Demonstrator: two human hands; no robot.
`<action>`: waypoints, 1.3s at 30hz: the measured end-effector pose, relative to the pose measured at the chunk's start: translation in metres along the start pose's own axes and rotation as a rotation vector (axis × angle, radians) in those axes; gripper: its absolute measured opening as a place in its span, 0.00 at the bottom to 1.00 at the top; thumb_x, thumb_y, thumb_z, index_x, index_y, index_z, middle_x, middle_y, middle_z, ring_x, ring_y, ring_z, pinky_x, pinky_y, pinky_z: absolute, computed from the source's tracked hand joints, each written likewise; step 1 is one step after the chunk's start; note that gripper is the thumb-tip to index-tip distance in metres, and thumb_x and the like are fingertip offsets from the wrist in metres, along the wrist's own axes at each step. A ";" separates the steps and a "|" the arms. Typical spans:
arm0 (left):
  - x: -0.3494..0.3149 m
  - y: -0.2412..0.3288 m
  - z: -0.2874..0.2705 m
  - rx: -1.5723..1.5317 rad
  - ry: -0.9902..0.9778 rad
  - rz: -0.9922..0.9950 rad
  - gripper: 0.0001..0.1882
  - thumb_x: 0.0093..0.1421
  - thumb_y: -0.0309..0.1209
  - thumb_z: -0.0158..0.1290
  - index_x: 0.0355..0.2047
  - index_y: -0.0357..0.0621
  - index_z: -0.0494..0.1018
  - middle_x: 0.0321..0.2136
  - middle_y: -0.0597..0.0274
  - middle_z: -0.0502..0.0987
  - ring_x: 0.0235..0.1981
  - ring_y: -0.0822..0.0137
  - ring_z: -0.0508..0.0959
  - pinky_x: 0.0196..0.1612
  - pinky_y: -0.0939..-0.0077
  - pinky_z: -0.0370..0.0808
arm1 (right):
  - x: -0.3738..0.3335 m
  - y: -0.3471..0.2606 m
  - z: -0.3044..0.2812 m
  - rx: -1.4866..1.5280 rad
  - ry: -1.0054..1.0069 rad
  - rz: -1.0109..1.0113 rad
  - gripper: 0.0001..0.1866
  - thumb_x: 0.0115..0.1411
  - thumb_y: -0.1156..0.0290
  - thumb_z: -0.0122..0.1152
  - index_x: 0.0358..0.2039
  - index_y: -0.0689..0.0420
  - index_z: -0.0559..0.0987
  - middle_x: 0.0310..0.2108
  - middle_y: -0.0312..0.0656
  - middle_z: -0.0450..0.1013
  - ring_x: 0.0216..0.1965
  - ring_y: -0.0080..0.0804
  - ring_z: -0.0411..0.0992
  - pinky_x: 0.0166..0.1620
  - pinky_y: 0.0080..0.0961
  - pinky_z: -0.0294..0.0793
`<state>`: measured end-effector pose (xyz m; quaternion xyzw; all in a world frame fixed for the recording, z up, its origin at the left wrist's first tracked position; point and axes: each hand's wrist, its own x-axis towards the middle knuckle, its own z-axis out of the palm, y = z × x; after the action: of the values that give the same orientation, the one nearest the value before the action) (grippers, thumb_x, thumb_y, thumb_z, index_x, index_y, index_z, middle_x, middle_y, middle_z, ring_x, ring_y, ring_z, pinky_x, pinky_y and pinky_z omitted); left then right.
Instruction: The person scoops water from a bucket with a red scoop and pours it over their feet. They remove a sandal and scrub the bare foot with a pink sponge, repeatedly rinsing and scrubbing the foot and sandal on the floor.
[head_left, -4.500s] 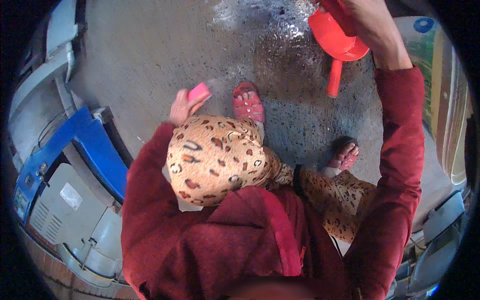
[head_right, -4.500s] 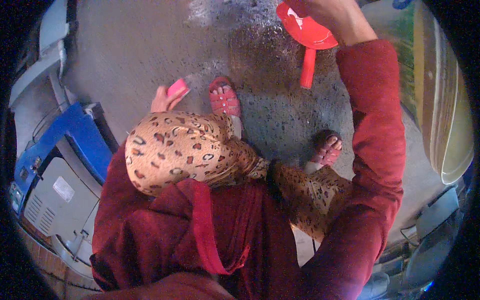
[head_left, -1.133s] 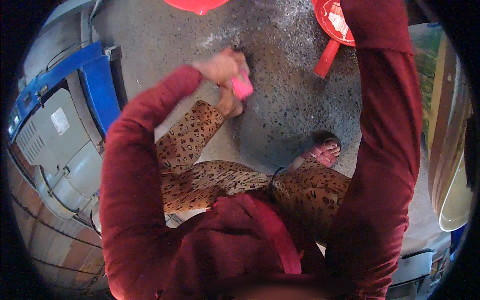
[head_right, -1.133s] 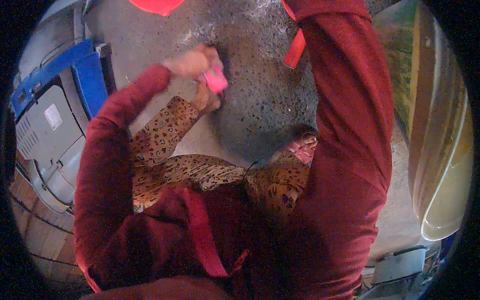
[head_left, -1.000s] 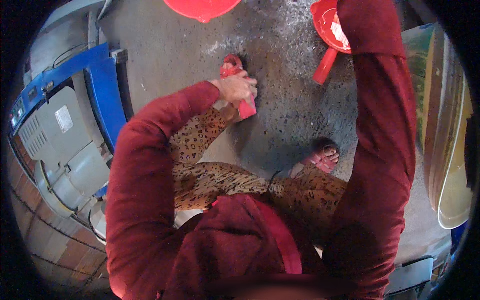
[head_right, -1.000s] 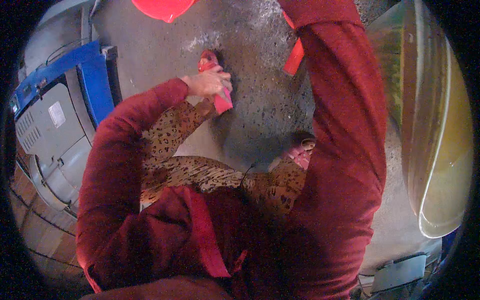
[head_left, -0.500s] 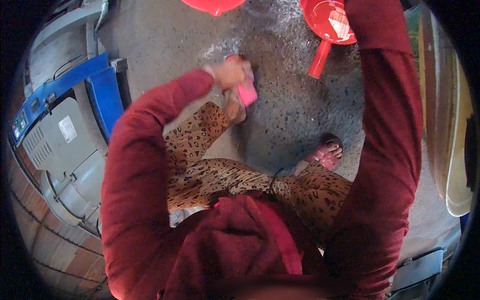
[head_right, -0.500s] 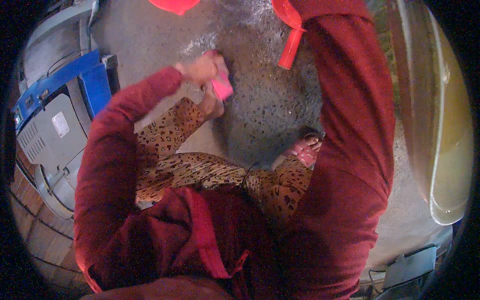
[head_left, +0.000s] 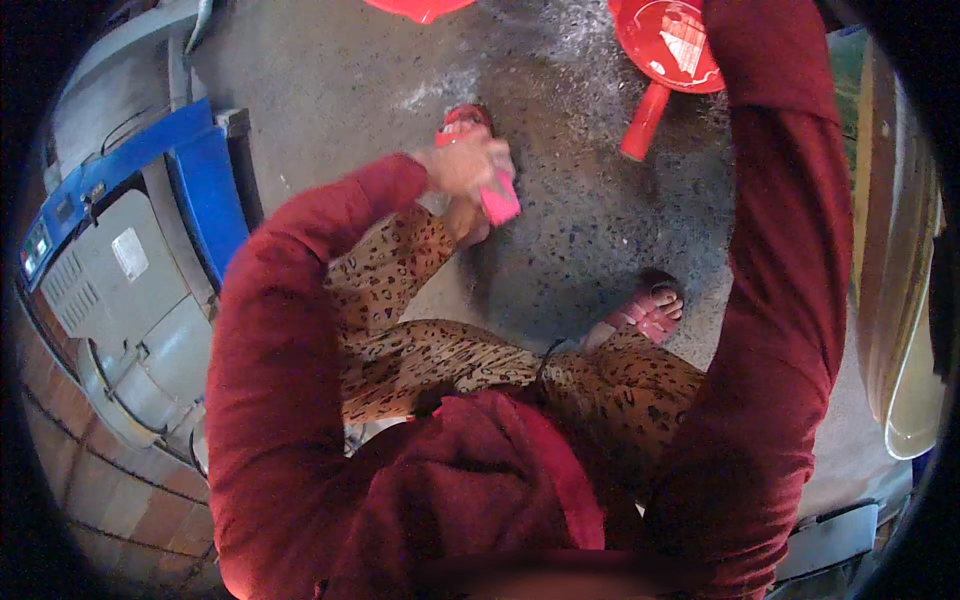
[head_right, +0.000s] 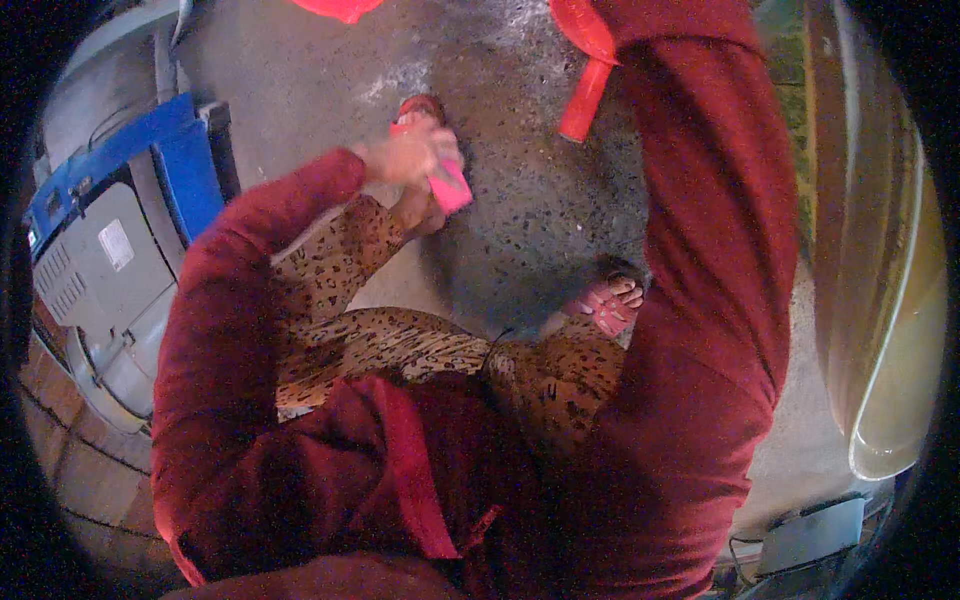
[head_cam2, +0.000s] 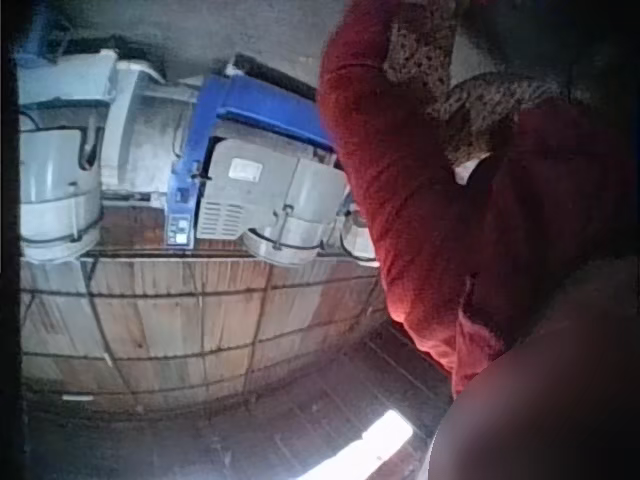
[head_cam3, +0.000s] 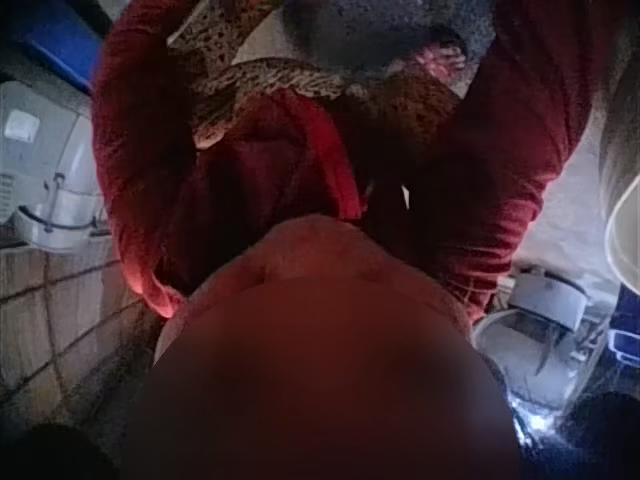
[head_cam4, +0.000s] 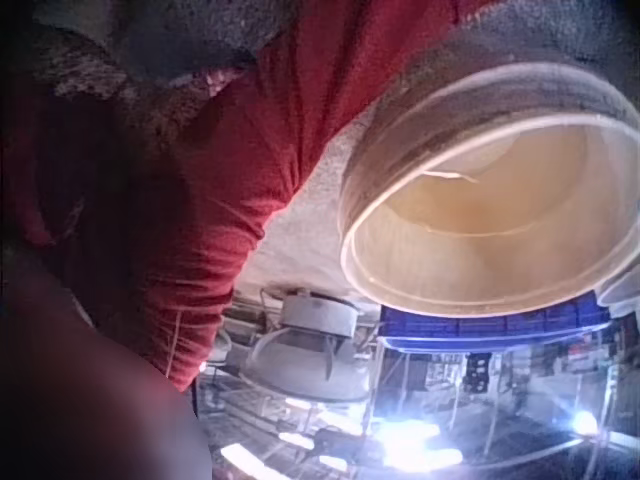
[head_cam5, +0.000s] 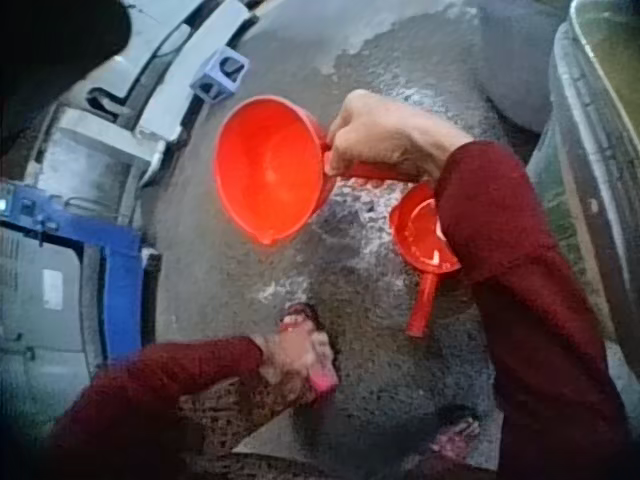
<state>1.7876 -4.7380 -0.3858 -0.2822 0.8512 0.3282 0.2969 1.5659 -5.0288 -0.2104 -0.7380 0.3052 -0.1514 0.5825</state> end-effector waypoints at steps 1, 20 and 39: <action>-0.007 -0.025 0.001 0.082 -0.095 -0.075 0.17 0.44 0.36 0.57 0.38 0.66 0.78 0.45 0.73 0.72 0.51 0.63 0.66 0.54 0.58 0.62 | 0.000 0.001 0.004 -0.006 0.003 0.026 0.09 0.47 0.80 0.58 0.30 0.69 0.81 0.18 0.41 0.72 0.17 0.27 0.68 0.21 0.27 0.67; -0.024 0.031 0.022 0.024 0.637 -0.677 0.26 0.57 0.49 0.50 0.57 0.82 0.62 0.53 0.57 0.63 0.55 0.51 0.61 0.51 0.48 0.60 | 0.010 -0.009 0.021 -0.161 0.108 -0.091 0.13 0.47 0.76 0.59 0.35 0.69 0.80 0.18 0.36 0.71 0.17 0.21 0.65 0.23 0.23 0.67; -0.046 0.034 0.022 0.050 0.621 -0.536 0.26 0.57 0.45 0.52 0.57 0.81 0.64 0.51 0.56 0.64 0.51 0.50 0.62 0.49 0.53 0.64 | 0.001 -0.023 0.006 0.049 -0.047 -0.059 0.11 0.46 0.78 0.58 0.30 0.68 0.81 0.16 0.36 0.70 0.16 0.21 0.65 0.20 0.21 0.63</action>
<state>1.8020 -4.6871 -0.3545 -0.5724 0.8043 0.1179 0.1078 1.5764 -5.0220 -0.1906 -0.7355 0.2659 -0.1586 0.6026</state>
